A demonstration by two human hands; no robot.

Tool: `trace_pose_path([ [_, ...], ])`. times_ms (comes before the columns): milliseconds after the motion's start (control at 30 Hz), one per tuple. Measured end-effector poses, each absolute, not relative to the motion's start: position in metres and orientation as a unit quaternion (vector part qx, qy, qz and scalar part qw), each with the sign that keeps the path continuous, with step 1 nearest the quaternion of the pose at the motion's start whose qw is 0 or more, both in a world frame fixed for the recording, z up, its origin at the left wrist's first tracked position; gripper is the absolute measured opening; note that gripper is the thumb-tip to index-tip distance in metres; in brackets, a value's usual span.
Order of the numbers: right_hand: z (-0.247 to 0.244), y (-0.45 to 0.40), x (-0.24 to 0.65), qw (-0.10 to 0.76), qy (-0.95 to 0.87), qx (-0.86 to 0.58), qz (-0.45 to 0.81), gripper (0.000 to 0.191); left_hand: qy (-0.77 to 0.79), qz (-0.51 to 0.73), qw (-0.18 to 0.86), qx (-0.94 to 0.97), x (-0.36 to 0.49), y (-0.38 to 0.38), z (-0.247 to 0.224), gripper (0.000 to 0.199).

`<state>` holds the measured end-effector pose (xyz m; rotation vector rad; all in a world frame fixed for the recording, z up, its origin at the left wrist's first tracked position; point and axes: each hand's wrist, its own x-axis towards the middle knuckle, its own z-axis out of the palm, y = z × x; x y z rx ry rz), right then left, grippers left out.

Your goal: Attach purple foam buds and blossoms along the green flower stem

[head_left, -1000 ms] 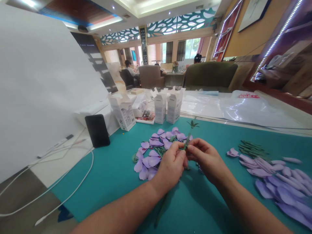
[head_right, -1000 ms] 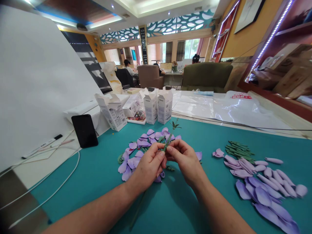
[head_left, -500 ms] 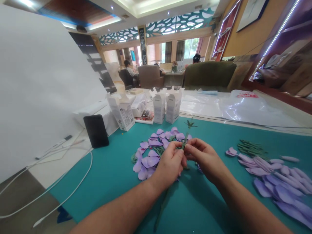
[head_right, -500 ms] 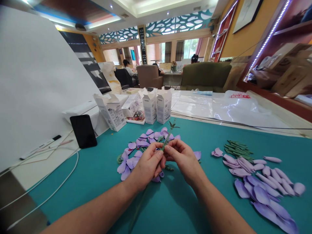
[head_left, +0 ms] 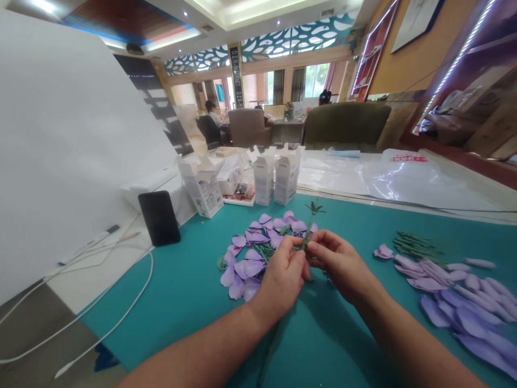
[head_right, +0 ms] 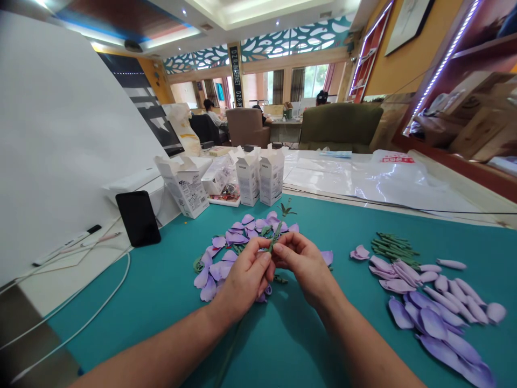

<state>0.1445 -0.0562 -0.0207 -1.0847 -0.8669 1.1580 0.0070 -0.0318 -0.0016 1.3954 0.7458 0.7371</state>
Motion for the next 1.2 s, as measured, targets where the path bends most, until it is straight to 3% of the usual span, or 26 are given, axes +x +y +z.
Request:
trace_pose_path([
  [433,-0.014,-0.058,0.14,0.613,-0.386,-0.505,0.469,0.042,0.308,0.313,0.669,0.6,0.006,-0.028,-0.003,0.011],
  [600,-0.007,-0.058,0.154,0.619,-0.362,-0.545,0.434,0.05,0.304,0.335,0.691,0.563,0.006,-0.018,-0.006,0.023],
  [833,-0.009,-0.056,0.175,0.637,-0.367,-0.565,0.373,0.044,0.318,0.326,0.716,0.53,0.008,-0.012,-0.012,0.031],
  [1200,0.001,-0.059,0.16,0.541,-0.434,-0.586,0.418,0.045,0.316,0.314,0.702,0.556,0.008,-0.016,-0.011,0.029],
])
